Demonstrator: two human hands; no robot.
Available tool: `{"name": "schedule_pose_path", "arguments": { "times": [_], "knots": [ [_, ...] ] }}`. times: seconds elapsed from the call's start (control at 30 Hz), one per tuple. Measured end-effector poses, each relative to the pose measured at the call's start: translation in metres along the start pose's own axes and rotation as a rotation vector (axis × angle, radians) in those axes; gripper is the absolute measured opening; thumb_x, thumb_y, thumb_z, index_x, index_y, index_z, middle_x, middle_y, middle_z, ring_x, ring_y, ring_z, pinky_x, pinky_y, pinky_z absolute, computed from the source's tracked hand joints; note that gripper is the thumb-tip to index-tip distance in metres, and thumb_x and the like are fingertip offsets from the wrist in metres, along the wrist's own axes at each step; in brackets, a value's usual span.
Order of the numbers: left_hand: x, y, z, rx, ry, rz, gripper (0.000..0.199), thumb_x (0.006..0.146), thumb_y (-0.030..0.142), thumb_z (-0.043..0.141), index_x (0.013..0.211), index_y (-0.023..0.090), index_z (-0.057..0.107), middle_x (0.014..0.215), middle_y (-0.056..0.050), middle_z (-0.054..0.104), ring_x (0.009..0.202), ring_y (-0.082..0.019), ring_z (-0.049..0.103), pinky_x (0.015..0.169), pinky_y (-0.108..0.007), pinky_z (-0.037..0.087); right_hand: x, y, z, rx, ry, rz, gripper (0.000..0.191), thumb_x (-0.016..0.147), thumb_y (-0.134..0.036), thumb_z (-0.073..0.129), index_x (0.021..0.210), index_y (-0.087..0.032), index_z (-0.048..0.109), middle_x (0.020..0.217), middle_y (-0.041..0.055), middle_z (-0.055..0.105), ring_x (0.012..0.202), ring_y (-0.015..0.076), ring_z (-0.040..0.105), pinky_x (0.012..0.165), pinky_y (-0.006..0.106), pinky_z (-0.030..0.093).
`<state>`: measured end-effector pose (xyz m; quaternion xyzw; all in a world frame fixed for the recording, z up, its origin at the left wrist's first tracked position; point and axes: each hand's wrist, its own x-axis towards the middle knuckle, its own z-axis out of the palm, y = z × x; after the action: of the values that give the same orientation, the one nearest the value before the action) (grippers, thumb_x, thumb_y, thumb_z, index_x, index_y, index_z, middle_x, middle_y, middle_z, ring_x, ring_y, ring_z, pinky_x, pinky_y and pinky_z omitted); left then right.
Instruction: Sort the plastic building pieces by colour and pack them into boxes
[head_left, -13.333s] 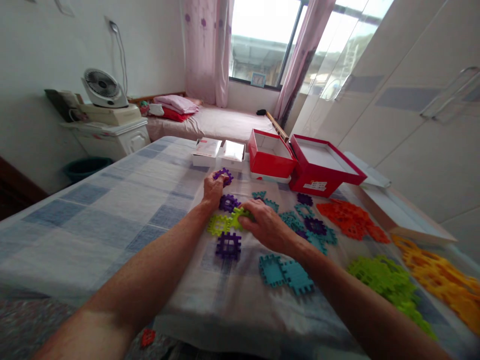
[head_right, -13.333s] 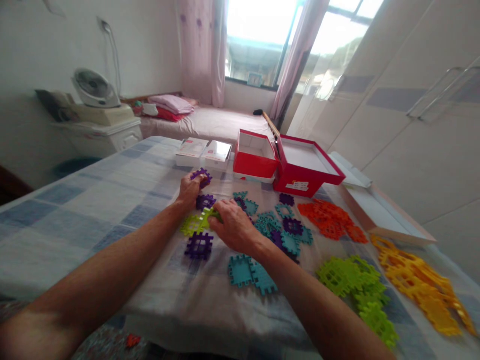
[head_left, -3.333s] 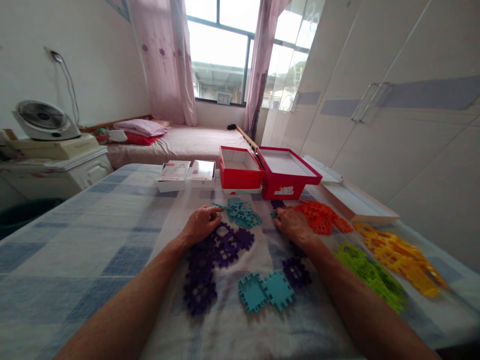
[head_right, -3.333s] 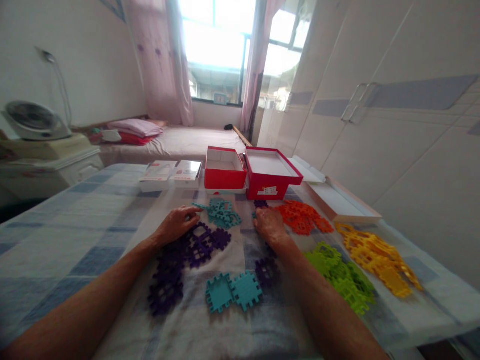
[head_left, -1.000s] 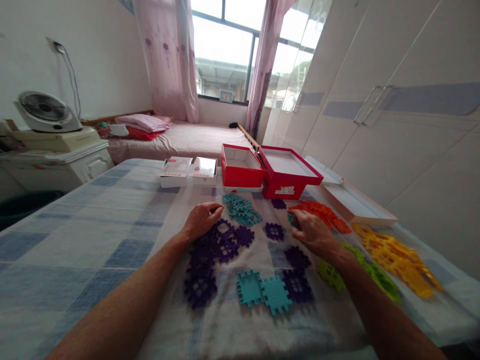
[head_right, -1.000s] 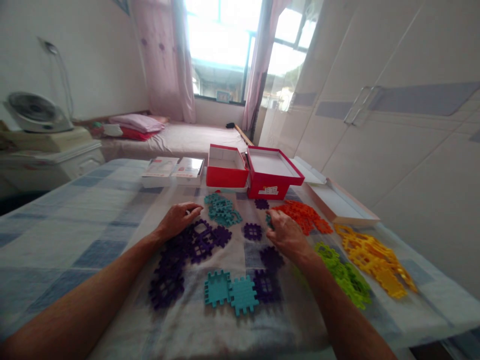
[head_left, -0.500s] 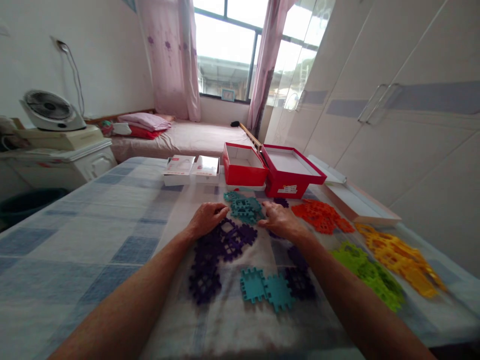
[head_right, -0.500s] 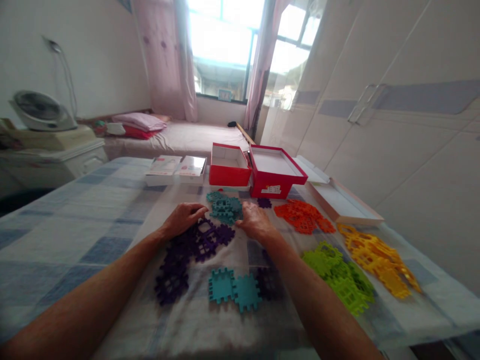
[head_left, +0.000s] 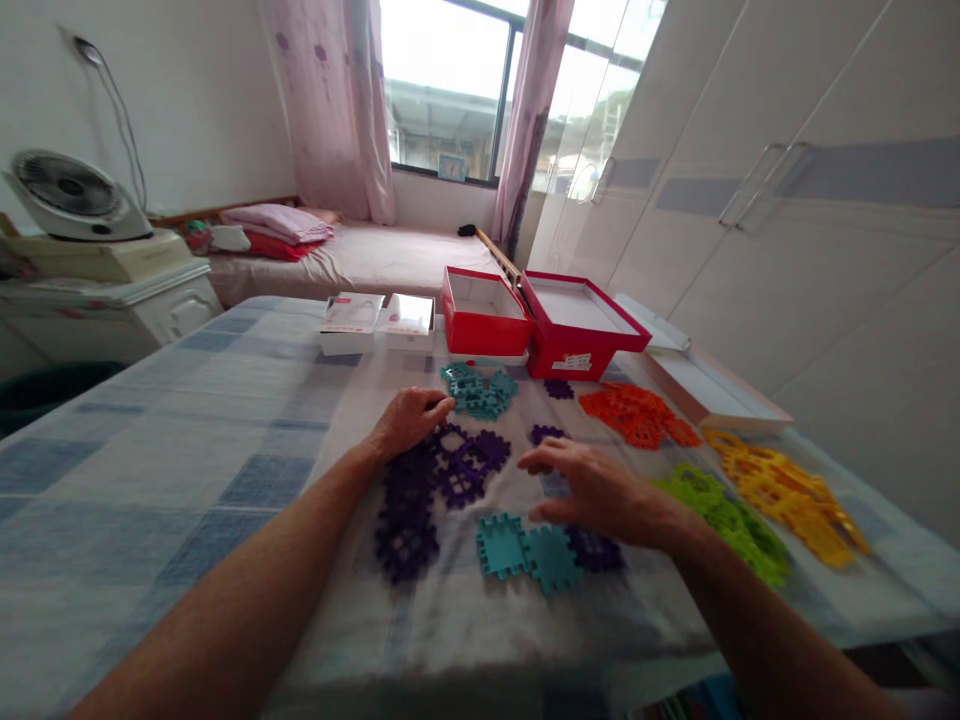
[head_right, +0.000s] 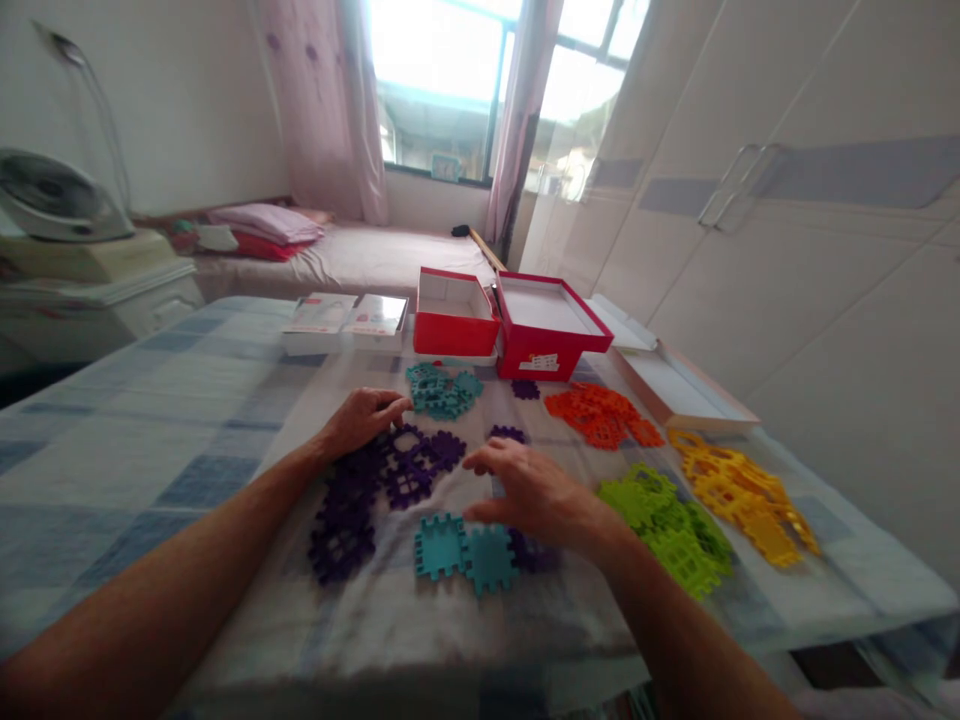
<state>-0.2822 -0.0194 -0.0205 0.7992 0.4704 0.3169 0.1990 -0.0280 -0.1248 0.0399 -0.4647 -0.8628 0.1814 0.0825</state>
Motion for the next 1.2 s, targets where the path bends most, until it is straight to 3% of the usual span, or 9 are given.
{"name": "schedule_pose_path", "arguments": {
  "times": [0.13, 0.3, 0.57, 0.63, 0.8, 1.0, 1.2],
  "knots": [
    [0.000, 0.001, -0.001, 0.007, 0.000, -0.011, 0.039, 0.085, 0.036, 0.043, 0.058, 0.016, 0.064, 0.050, 0.002, 0.060, 0.046, -0.009, 0.049, 0.051, -0.020, 0.033, -0.032, -0.008, 0.008, -0.093, -0.098, -0.006, 0.059, 0.060, -0.038, 0.077, 0.114, -0.025, 0.055, 0.111, 0.0048, 0.055, 0.104, 0.0239, 0.048, 0.090, 0.039, 0.036],
    [0.000, -0.001, 0.000, 0.004, -0.012, -0.013, 0.038, 0.085, 0.036, 0.042, 0.063, 0.016, 0.066, 0.055, 0.002, 0.064, 0.049, -0.010, 0.052, 0.052, -0.020, 0.035, -0.035, -0.014, 0.014, -0.072, -0.115, -0.008, 0.041, 0.065, -0.027, 0.073, 0.103, -0.024, 0.058, 0.101, 0.0017, 0.057, 0.097, 0.0200, 0.048, 0.088, 0.037, 0.033],
    [0.001, -0.004, 0.001, 0.033, -0.003, -0.014, 0.040, 0.085, 0.036, 0.041, 0.063, 0.015, 0.066, 0.056, 0.000, 0.064, 0.052, -0.011, 0.055, 0.054, -0.020, 0.035, -0.040, -0.010, 0.020, -0.026, -0.065, 0.015, 0.017, 0.070, -0.024, 0.070, 0.081, -0.021, 0.056, 0.094, 0.0009, 0.056, 0.095, 0.0178, 0.047, 0.082, 0.033, 0.034],
    [0.001, -0.004, 0.001, 0.033, 0.003, -0.015, 0.039, 0.085, 0.036, 0.040, 0.066, 0.016, 0.068, 0.057, 0.000, 0.065, 0.052, -0.011, 0.055, 0.054, -0.020, 0.036, -0.043, -0.012, 0.019, -0.021, -0.036, 0.016, 0.022, 0.070, -0.028, 0.070, 0.087, -0.022, 0.057, 0.099, 0.0024, 0.056, 0.099, 0.0190, 0.047, 0.086, 0.034, 0.034],
    [0.001, -0.005, 0.001, 0.035, 0.004, -0.017, 0.039, 0.085, 0.037, 0.040, 0.068, 0.016, 0.068, 0.058, 0.000, 0.065, 0.053, -0.012, 0.056, 0.054, -0.021, 0.036, -0.047, -0.017, 0.021, -0.113, -0.025, 0.000, 0.055, 0.062, -0.030, 0.075, 0.112, -0.025, 0.054, 0.106, 0.0060, 0.056, 0.105, 0.0249, 0.045, 0.094, 0.042, 0.030],
    [0.001, -0.003, 0.001, 0.033, 0.006, -0.021, 0.038, 0.085, 0.035, 0.041, 0.064, 0.016, 0.066, 0.057, 0.001, 0.065, 0.052, -0.011, 0.055, 0.054, -0.021, 0.035, -0.048, -0.020, 0.023, -0.116, 0.002, -0.031, 0.045, 0.062, -0.021, 0.068, 0.106, -0.023, 0.057, 0.103, 0.0065, 0.055, 0.103, 0.0239, 0.045, 0.095, 0.041, 0.031],
    [0.000, -0.003, 0.000, 0.023, 0.013, -0.020, 0.038, 0.084, 0.036, 0.041, 0.063, 0.016, 0.066, 0.056, 0.000, 0.065, 0.052, -0.012, 0.055, 0.054, -0.021, 0.035, -0.051, -0.019, 0.003, -0.044, 0.066, -0.008, 0.053, 0.067, -0.026, 0.068, 0.117, -0.027, 0.052, 0.113, 0.0059, 0.051, 0.113, 0.0232, 0.041, 0.098, 0.039, 0.034]
  ]
}}
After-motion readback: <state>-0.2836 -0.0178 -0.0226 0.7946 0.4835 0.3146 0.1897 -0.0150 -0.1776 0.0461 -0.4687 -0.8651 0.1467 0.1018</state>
